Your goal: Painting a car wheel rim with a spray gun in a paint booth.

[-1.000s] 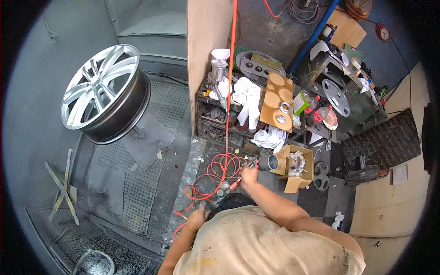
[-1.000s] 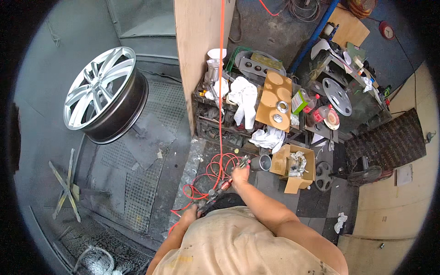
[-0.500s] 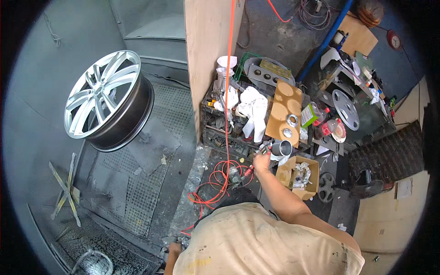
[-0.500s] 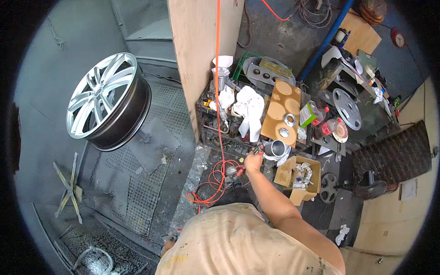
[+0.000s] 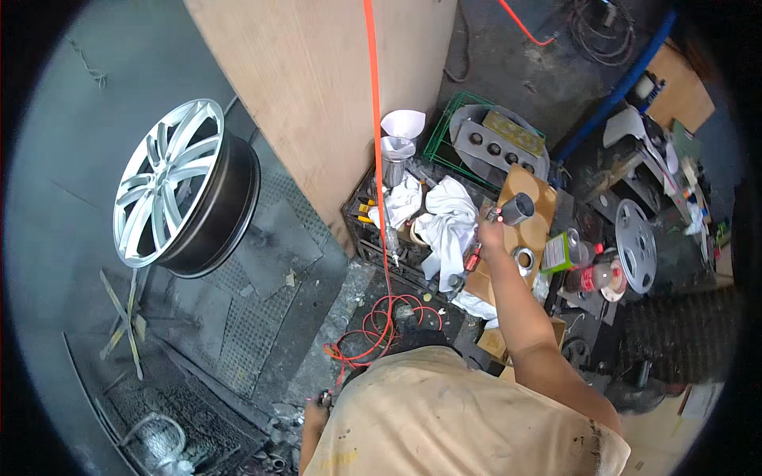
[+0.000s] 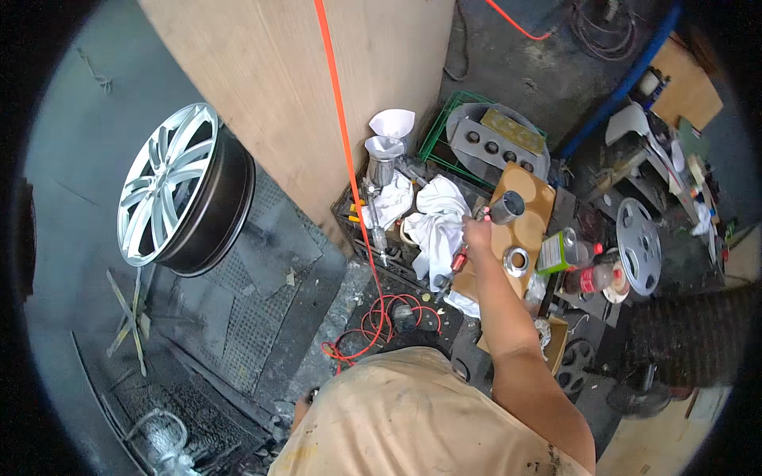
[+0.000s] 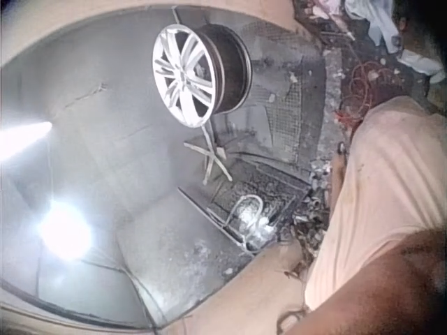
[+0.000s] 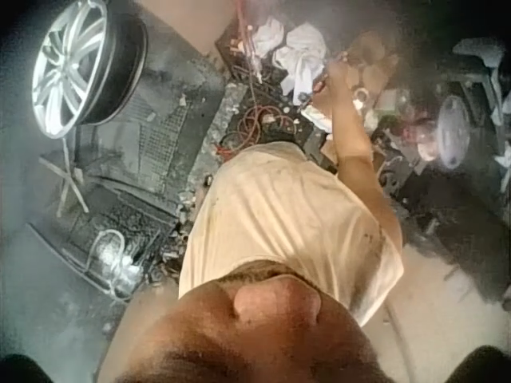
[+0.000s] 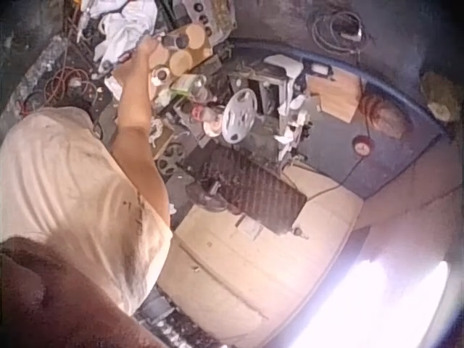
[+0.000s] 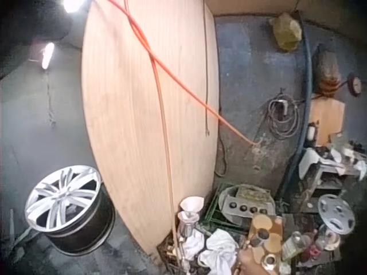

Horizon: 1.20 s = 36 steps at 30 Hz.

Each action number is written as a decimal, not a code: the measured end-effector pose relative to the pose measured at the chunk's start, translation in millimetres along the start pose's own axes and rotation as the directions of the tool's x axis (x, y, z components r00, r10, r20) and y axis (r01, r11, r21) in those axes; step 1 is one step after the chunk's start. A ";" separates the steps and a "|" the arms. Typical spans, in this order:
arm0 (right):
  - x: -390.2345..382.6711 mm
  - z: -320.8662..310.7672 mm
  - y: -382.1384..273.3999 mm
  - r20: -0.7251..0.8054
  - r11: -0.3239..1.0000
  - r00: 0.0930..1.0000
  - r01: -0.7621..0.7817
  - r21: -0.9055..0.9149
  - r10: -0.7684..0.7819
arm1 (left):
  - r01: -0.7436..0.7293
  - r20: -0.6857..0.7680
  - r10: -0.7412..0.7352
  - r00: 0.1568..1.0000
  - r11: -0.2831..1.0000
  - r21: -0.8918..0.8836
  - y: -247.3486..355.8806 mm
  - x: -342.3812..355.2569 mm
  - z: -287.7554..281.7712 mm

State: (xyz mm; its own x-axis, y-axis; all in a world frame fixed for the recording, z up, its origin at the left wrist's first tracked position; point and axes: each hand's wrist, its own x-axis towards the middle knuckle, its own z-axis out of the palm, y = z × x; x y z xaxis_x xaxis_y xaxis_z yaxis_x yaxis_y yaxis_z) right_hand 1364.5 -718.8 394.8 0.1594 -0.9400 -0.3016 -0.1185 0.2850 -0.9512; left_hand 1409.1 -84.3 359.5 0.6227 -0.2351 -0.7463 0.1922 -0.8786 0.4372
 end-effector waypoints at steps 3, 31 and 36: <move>39.0 -0.6 -6.2 -0.025 0.988 0.997 -0.078 -0.135 0.075 | -0.173 -0.146 0.166 0.975 0.984 -0.033 16.5 -2.8 14.2; 47.7 35.3 26.6 -0.113 0.732 0.955 0.130 -0.669 -0.273 | 0.074 -0.244 -0.185 0.952 0.912 -0.404 -56.1 -95.2 133.9; 7.6 39.5 19.8 0.286 0.865 0.942 0.288 -0.412 -0.177 | 0.012 -0.216 -0.131 0.967 0.877 -0.481 -68.8 -122.2 154.7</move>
State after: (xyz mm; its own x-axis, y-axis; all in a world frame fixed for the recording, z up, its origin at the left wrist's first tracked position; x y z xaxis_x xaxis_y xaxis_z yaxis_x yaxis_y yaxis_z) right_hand 1402.1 -712.9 371.1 0.4516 -0.8820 -0.1347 -0.4600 -0.1009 -0.8822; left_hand 1202.4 -59.4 343.0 0.7412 -0.0222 -0.6709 0.5403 -0.5734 0.6159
